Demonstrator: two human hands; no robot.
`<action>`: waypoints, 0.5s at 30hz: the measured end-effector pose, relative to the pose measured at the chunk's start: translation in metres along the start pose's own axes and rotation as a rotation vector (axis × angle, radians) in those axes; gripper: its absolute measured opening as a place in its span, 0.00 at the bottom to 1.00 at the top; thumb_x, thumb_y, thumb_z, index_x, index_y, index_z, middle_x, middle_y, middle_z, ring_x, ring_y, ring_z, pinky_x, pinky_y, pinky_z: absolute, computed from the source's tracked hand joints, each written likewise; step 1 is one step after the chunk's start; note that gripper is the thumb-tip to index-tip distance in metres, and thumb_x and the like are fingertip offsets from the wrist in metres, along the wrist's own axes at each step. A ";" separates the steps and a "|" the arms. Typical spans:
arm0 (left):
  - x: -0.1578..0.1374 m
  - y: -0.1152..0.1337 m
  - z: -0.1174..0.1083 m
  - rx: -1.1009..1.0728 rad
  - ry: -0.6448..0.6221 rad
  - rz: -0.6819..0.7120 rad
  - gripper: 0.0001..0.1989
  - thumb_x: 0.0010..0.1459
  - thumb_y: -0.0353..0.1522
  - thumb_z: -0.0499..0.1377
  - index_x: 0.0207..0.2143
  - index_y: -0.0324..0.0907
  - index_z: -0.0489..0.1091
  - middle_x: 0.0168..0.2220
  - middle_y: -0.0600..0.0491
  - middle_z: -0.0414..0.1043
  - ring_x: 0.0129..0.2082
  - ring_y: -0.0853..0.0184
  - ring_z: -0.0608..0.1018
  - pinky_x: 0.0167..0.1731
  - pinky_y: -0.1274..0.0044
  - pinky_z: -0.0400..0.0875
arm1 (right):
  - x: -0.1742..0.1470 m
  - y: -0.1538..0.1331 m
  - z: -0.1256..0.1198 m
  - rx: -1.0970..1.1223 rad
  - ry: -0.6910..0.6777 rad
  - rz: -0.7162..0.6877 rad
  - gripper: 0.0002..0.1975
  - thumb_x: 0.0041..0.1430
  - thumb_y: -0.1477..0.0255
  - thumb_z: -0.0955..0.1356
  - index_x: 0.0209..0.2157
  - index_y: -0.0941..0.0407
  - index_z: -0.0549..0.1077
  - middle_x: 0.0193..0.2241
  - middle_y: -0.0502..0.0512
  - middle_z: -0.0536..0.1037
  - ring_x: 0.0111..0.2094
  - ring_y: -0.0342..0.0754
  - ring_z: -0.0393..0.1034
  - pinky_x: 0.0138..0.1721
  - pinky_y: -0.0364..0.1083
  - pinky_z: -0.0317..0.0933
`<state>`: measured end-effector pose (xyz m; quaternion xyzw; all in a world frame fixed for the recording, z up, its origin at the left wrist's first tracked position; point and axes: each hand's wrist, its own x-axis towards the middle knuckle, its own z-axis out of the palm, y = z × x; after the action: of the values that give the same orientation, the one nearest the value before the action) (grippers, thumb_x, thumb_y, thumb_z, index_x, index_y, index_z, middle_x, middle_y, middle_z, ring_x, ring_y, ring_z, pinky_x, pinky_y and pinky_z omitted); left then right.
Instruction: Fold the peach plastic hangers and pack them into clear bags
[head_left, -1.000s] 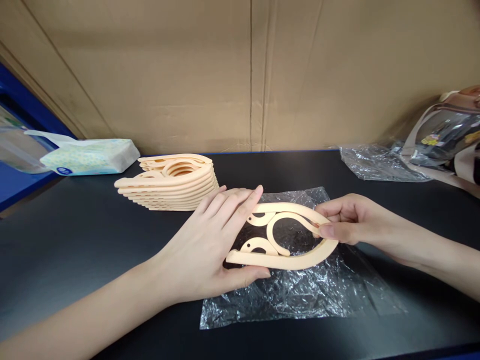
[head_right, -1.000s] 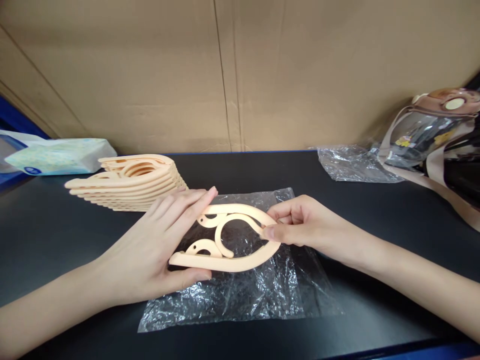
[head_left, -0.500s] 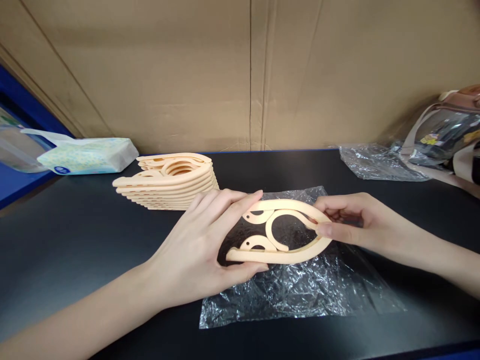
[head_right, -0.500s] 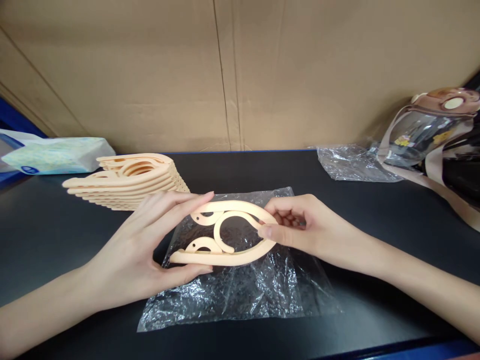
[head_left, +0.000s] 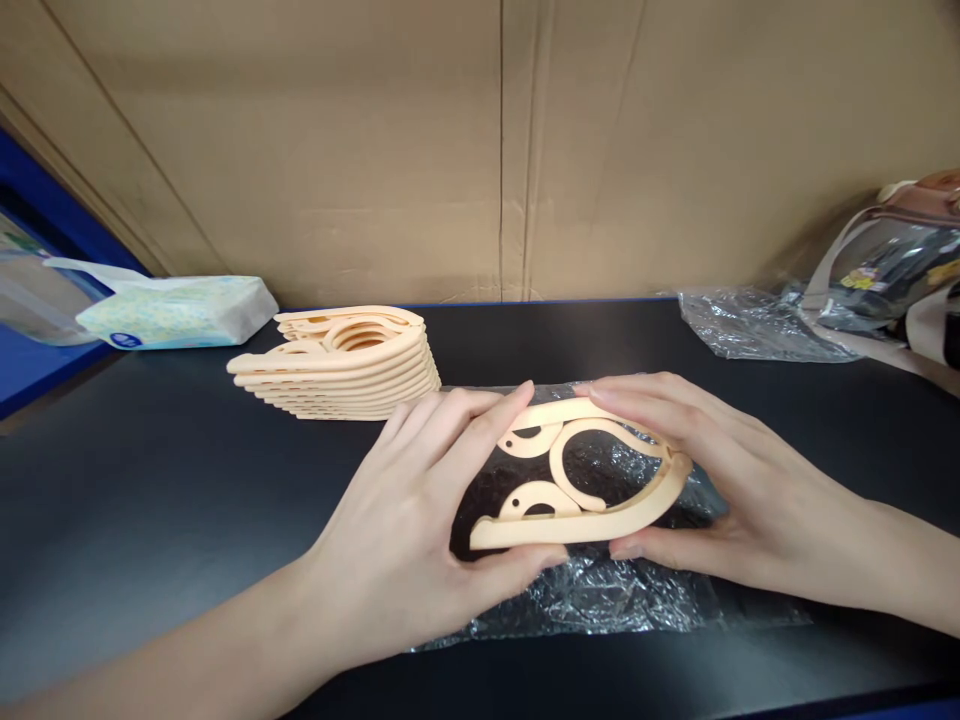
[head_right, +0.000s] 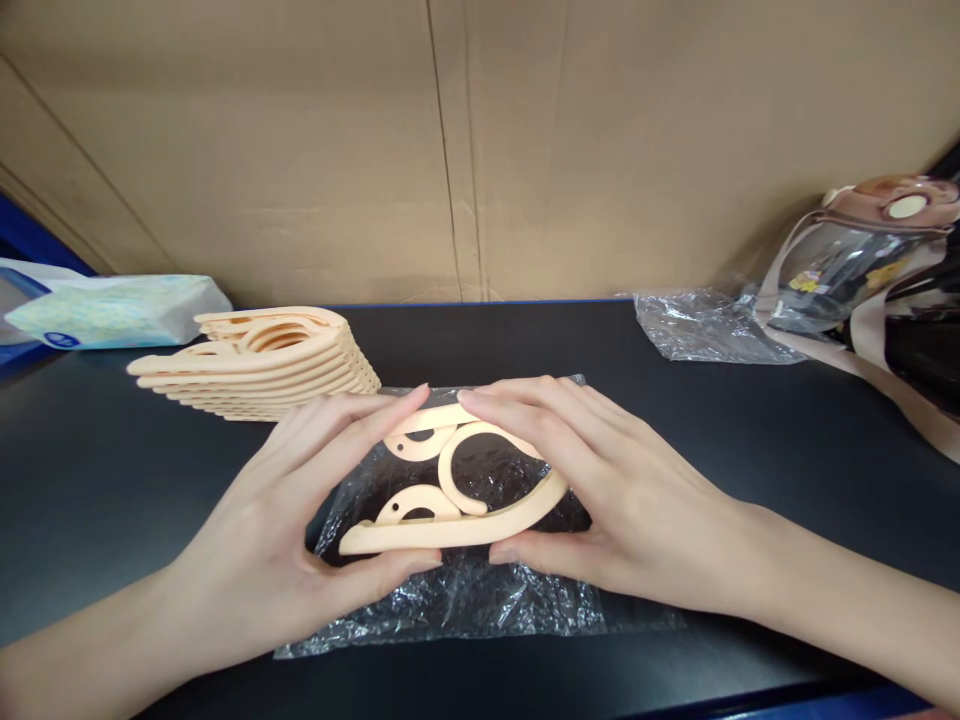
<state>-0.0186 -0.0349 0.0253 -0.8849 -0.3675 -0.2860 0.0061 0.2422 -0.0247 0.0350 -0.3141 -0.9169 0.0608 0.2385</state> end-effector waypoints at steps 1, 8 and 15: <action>0.000 0.000 0.000 0.000 0.004 0.000 0.38 0.57 0.44 0.63 0.64 0.41 0.53 0.55 0.47 0.66 0.54 0.59 0.69 0.54 0.69 0.64 | 0.000 0.000 0.000 0.003 0.000 0.001 0.40 0.57 0.60 0.71 0.65 0.49 0.51 0.61 0.61 0.65 0.60 0.58 0.62 0.57 0.55 0.62; 0.000 -0.005 0.000 0.001 -0.076 0.000 0.45 0.57 0.51 0.60 0.68 0.41 0.46 0.61 0.44 0.62 0.59 0.57 0.67 0.58 0.67 0.65 | 0.001 0.003 -0.008 0.095 -0.023 0.055 0.37 0.57 0.63 0.72 0.64 0.46 0.53 0.59 0.58 0.65 0.58 0.57 0.63 0.54 0.52 0.66; -0.003 -0.030 -0.002 0.037 -0.298 0.000 0.35 0.68 0.44 0.48 0.70 0.44 0.36 0.71 0.46 0.44 0.70 0.57 0.52 0.65 0.61 0.56 | -0.007 0.056 -0.058 0.031 -0.047 0.310 0.33 0.57 0.56 0.70 0.62 0.45 0.59 0.58 0.56 0.69 0.56 0.55 0.67 0.53 0.48 0.64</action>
<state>-0.0409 -0.0154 0.0194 -0.9174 -0.3693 -0.1446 -0.0323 0.3051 0.0130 0.0684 -0.4466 -0.8617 0.1185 0.2097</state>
